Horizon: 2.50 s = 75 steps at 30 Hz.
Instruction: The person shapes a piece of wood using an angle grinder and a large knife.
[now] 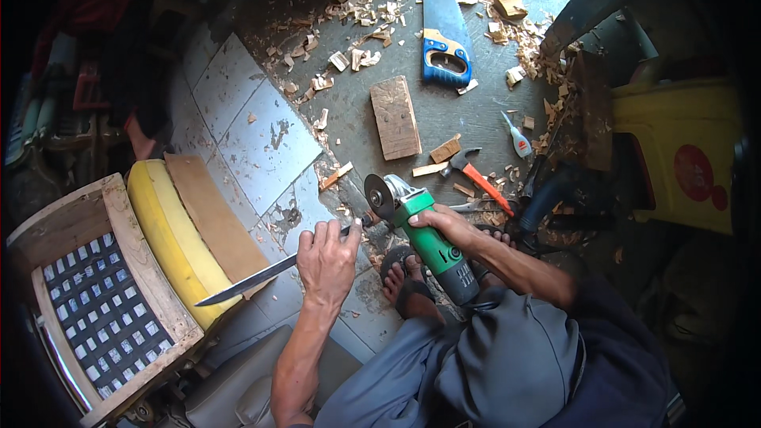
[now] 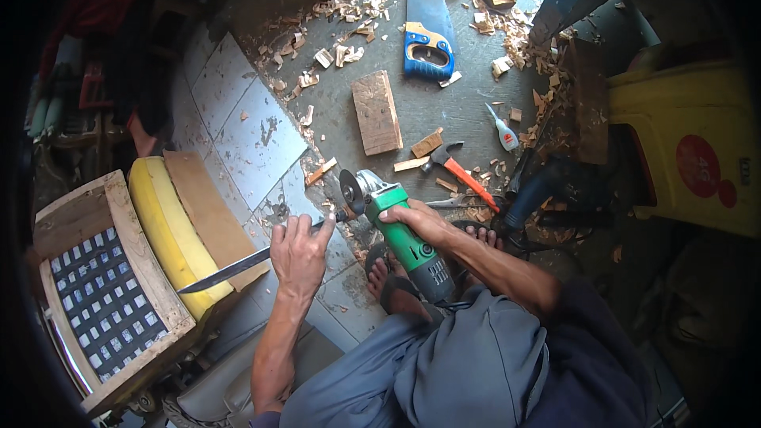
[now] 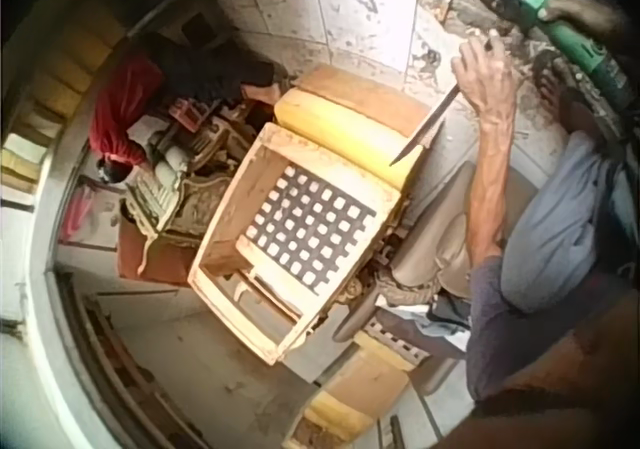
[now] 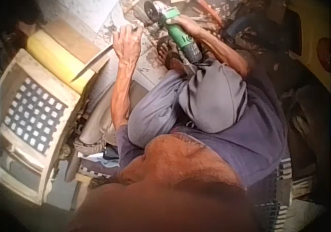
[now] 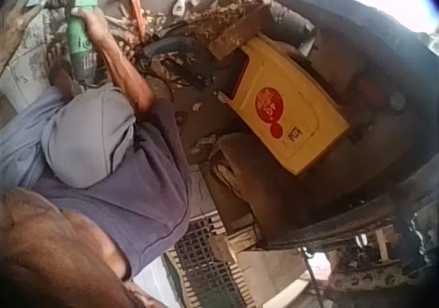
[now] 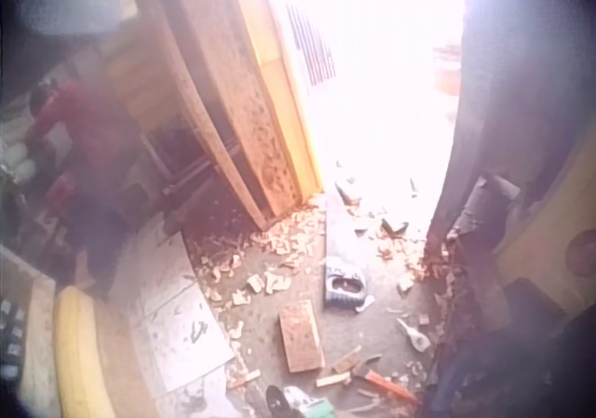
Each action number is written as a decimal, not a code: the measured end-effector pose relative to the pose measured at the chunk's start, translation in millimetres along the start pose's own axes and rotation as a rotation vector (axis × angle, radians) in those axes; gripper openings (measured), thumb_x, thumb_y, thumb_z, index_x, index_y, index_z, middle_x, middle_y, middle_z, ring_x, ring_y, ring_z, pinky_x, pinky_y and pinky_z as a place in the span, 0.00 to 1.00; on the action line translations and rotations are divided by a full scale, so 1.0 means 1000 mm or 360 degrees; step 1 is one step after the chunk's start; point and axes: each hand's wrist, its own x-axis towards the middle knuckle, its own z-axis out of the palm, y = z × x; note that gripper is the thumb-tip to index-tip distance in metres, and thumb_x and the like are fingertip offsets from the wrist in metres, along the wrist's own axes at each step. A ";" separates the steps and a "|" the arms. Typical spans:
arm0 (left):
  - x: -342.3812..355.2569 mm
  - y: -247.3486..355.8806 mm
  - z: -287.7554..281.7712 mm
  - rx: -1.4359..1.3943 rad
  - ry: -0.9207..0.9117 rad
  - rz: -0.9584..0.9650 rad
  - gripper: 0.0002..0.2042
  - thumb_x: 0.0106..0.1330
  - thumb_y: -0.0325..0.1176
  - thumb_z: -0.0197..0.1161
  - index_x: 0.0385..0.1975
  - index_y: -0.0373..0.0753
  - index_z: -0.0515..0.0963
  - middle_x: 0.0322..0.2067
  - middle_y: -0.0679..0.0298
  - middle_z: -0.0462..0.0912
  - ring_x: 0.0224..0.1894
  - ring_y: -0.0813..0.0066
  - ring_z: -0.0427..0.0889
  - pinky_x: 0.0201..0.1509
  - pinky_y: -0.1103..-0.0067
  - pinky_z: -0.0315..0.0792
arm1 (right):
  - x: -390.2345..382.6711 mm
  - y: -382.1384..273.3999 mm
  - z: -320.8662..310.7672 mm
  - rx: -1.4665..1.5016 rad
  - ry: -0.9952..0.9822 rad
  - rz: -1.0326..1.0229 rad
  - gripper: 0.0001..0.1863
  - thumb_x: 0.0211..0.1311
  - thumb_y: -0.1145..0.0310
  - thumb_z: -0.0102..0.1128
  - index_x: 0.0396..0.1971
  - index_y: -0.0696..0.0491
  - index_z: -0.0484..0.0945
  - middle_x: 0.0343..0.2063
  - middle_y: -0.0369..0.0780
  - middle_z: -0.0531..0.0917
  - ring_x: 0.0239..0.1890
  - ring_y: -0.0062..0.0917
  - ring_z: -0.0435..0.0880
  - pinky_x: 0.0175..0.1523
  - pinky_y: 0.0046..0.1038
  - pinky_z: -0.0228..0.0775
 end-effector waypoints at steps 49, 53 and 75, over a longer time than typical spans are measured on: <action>-0.003 0.007 -0.007 -0.0030 -0.0281 -0.0307 0.15 0.65 0.29 0.58 0.49 0.45 0.85 0.32 0.61 0.77 0.41 0.66 0.76 0.47 0.71 0.68 | 0.001 0.014 0.004 -0.0207 0.0053 -0.0006 0.37 0.58 0.44 0.61 0.57 0.60 0.72 0.43 0.44 0.81 0.43 0.27 0.79 0.48 0.29 0.71; -0.007 0.005 -0.005 -0.0046 -0.0309 -0.0311 0.15 0.66 0.29 0.57 0.49 0.45 0.85 0.32 0.61 0.77 0.42 0.66 0.76 0.47 0.71 0.68 | 0.001 0.013 -0.001 -0.0138 -0.0027 0.0055 0.38 0.58 0.45 0.61 0.59 0.60 0.71 0.45 0.44 0.80 0.45 0.28 0.79 0.50 0.29 0.71; -0.010 0.007 -0.006 -0.0032 -0.0312 -0.0319 0.14 0.66 0.30 0.59 0.49 0.45 0.86 0.33 0.60 0.78 0.42 0.65 0.76 0.47 0.70 0.68 | 0.005 0.016 0.005 -0.0275 -0.0002 0.0008 0.38 0.56 0.41 0.59 0.55 0.59 0.74 0.43 0.44 0.82 0.43 0.28 0.80 0.49 0.30 0.69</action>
